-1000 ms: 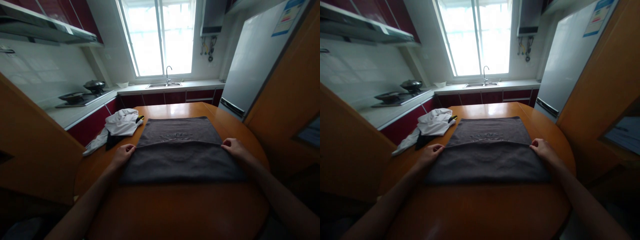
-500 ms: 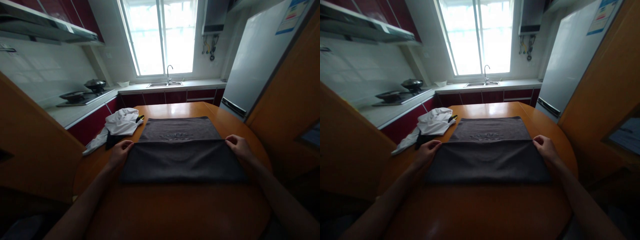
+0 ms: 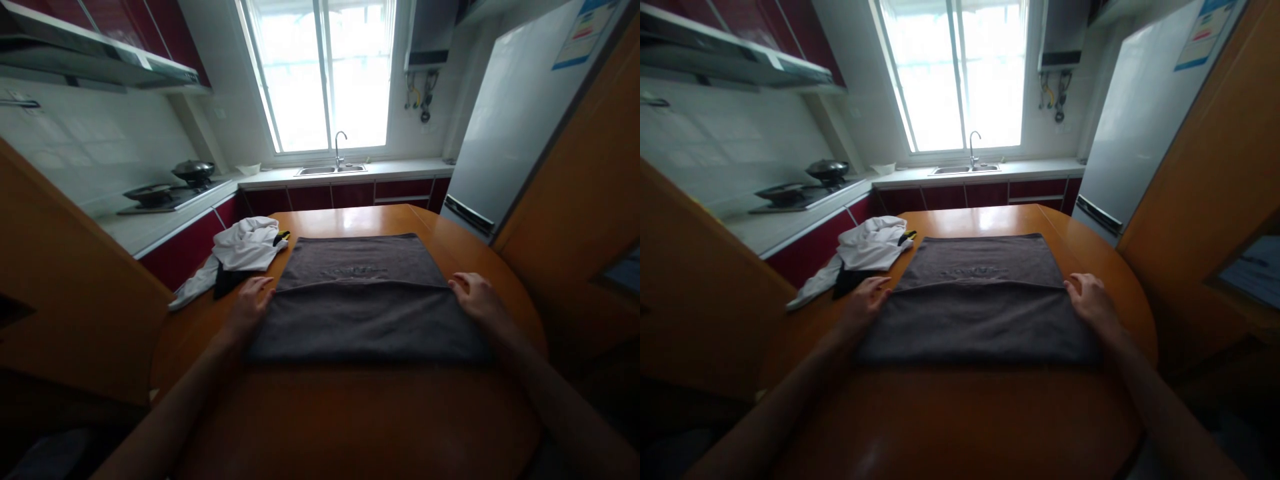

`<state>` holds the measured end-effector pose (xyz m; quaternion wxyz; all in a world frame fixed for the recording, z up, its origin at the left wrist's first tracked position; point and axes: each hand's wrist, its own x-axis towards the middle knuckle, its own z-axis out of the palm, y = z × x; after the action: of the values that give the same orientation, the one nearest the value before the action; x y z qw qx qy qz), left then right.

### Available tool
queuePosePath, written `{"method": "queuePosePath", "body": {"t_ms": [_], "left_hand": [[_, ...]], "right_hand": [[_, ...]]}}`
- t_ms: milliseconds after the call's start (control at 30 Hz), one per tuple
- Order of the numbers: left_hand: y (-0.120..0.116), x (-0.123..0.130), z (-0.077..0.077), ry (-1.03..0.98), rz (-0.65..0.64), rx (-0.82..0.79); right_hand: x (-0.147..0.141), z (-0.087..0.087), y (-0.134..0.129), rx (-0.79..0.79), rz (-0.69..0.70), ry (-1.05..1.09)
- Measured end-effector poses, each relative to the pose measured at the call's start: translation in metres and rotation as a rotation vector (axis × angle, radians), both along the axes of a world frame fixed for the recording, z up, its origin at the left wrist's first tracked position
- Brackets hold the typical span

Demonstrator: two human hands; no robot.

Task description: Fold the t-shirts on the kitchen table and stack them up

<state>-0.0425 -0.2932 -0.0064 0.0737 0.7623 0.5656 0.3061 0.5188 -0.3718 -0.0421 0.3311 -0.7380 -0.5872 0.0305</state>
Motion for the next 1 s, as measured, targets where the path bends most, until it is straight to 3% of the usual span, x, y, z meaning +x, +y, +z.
{"method": "queuePosePath", "body": {"t_ms": [67,167,300,433,500,633,733,900,1000], "left_hand": [[-0.010,0.013,-0.001,0.107,-0.142,0.028],[-0.020,0.029,-0.012,0.289,-0.303,-0.068],[-0.022,0.032,-0.025,0.446,-0.304,-0.191],[-0.028,0.034,-0.022,0.468,-0.314,-0.092],[-0.036,0.039,-0.020,0.470,-0.349,-0.048],[-0.052,0.052,-0.017,0.512,-0.426,-0.083],[-0.064,0.065,-0.013,0.515,-0.449,-0.054],[-0.090,0.095,-0.013,0.489,-0.629,-0.062],[-0.099,0.100,-0.013,0.499,-0.680,-0.116]], "right_hand": [[-0.022,0.004,-0.009,0.050,0.081,-0.093],[-0.067,0.002,-0.025,-0.024,0.283,-0.175],[-0.104,-0.009,-0.039,-0.211,0.423,-0.299],[-0.109,-0.008,-0.045,-0.138,0.406,-0.313],[-0.112,-0.005,-0.048,-0.121,0.465,-0.314],[-0.121,0.000,-0.055,-0.202,0.548,-0.316],[-0.129,0.004,-0.060,-0.148,0.534,-0.300],[-0.149,0.007,-0.069,-0.160,0.669,-0.314],[-0.151,0.007,-0.074,-0.200,0.726,-0.305]]}}
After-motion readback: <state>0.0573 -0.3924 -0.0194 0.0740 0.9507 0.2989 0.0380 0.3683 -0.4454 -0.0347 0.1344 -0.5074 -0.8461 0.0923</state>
